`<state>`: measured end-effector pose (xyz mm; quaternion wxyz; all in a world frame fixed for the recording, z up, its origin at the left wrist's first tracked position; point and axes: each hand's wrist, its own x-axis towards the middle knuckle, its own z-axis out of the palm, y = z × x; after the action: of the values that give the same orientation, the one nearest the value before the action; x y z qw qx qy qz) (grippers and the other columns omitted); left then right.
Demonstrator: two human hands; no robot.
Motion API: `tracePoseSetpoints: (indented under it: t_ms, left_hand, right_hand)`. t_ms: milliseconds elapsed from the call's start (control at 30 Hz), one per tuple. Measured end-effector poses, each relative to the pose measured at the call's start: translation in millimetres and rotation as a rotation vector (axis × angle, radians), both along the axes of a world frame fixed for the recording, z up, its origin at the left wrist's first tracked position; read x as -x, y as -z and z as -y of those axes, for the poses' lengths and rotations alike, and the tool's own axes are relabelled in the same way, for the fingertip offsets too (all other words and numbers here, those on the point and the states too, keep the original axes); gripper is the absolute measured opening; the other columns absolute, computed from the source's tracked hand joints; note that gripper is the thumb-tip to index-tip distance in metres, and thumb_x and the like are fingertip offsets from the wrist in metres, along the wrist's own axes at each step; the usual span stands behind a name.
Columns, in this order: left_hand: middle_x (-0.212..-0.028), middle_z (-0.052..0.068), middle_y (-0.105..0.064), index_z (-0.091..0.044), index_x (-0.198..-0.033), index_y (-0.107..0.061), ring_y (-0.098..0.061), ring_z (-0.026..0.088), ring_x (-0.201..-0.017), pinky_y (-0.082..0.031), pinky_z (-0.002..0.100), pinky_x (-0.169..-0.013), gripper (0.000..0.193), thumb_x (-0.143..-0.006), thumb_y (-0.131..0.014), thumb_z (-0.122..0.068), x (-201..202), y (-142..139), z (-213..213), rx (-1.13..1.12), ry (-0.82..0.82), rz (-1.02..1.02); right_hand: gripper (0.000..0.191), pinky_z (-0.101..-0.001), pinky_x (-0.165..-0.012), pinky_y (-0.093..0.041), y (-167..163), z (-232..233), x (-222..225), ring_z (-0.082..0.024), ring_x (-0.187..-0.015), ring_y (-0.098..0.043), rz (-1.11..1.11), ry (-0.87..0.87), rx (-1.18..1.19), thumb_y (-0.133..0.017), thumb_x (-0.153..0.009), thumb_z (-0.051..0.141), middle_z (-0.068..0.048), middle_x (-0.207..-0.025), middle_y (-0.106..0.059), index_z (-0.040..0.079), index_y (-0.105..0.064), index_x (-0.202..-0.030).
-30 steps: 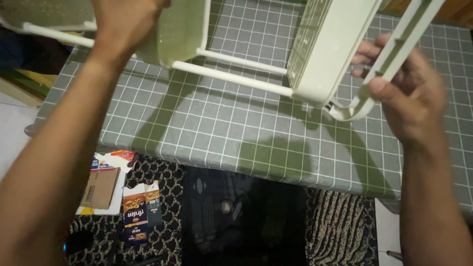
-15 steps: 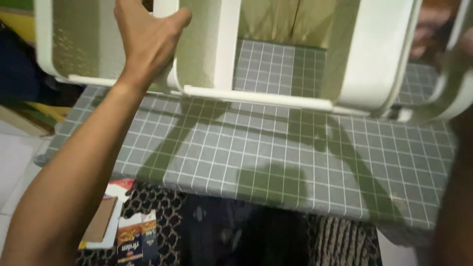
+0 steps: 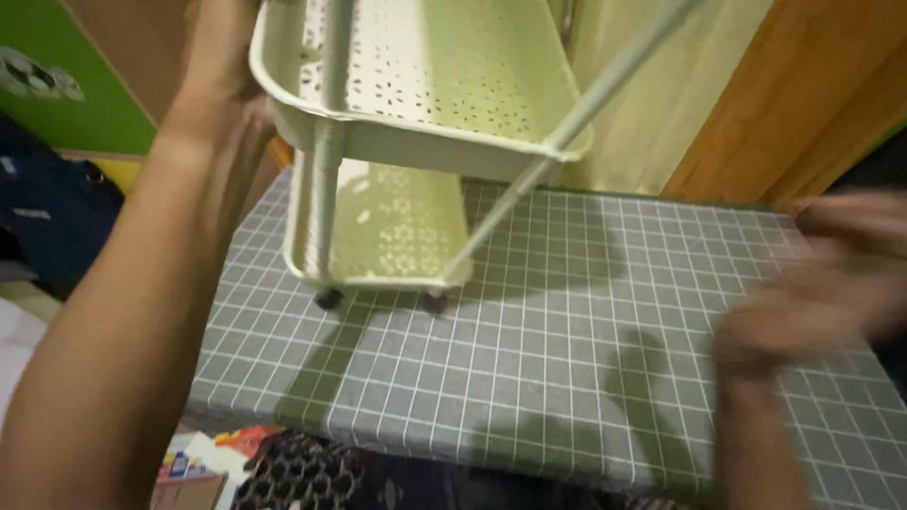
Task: The person assembles a three-tier rolling storage cart on a bed. They attach white plastic side panels to horizontal support poles, connect the pole frame sections together, fit the perforated baskets onto the frame, press black caster wheels onto the leg ends, then stand the finished cart upright on the floor.
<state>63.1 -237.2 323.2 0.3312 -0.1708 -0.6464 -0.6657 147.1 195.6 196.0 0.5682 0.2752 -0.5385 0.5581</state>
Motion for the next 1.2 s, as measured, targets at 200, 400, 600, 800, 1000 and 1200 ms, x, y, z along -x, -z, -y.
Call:
tracePoseSetpoints:
  t_ms: [200,400,600,800,1000,1200]
  left_hand:
    - [-0.111,0.009,-0.051,-0.014,-0.108,-0.056,-0.055,0.025,-0.104,-0.054,0.048,-0.091,0.040,-0.096,-0.055,-0.052,-5.4,21.7,-0.5,-0.229,0.186,0.079]
    - [-0.123,0.010,-0.050,-0.020,-0.118,-0.056,-0.058,0.029,-0.116,-0.058,0.052,-0.101,0.048,-0.101,-0.047,-0.064,-23.6,58.5,-16.5,-0.384,0.274,0.168]
    - [-0.108,0.018,-0.066,-0.007,-0.113,-0.066,-0.067,0.025,-0.093,-0.060,0.038,-0.081,0.030,-0.094,-0.065,-0.030,-8.8,78.2,-20.1,-0.452,0.486,0.218]
    - [-0.112,0.020,-0.066,0.005,-0.121,-0.064,-0.068,0.025,-0.098,-0.060,0.036,-0.088,0.031,-0.100,-0.068,-0.017,-8.7,113.0,-38.7,-0.441,0.525,0.197]
    - [-0.116,0.029,-0.065,0.005,-0.123,-0.061,-0.070,0.039,-0.100,-0.066,0.038,-0.076,0.046,-0.087,-0.067,-0.024,-22.7,151.6,-76.5,-1.280,1.284,0.321]
    - [-0.115,0.022,-0.067,-0.001,-0.122,-0.065,-0.071,0.031,-0.089,-0.064,0.033,-0.064,0.032,-0.097,-0.065,-0.020,-19.4,221.5,-105.5,-1.385,0.955,0.256]
  right_hand:
    - [0.079,-0.0463,-0.107,-0.040,39.8,55.1,25.0,-0.035,-0.132,-0.047,0.502,-0.101,-0.585,-0.082,-0.080,0.033,-0.023,-0.142,-0.049,-0.002,-0.048,-0.143]
    - [0.014,-0.0419,-0.080,-0.050,21.2,55.1,10.6,-0.032,-0.086,-0.063,0.310,0.087,-0.658,-0.071,-0.092,0.016,-0.011,-0.084,-0.068,0.003,-0.071,-0.087]
    - [0.034,-0.0447,-0.067,-0.048,-16.0,48.6,-8.2,-0.033,-0.064,-0.058,0.342,0.281,-0.861,-0.072,-0.089,0.029,-0.009,-0.063,-0.060,0.005,-0.060,-0.068]
    - [0.038,-0.0463,-0.053,-0.049,-40.4,57.2,-29.8,-0.033,-0.055,-0.058,0.564,0.462,-1.081,-0.070,-0.089,0.047,-0.011,-0.056,-0.060,0.013,-0.062,-0.074]
    - [0.039,-0.0452,-0.049,-0.050,-42.6,62.1,-25.8,-0.032,-0.053,-0.061,0.369,0.559,-1.300,-0.062,-0.090,0.050,-0.008,-0.064,-0.062,0.013,-0.058,-0.077]
    - [0.052,-0.0411,-0.053,-0.051,-40.8,47.9,14.8,-0.030,-0.051,-0.061,0.252,0.545,-1.438,-0.056,-0.086,0.062,-0.009,-0.059,-0.061,0.011,-0.056,-0.075]
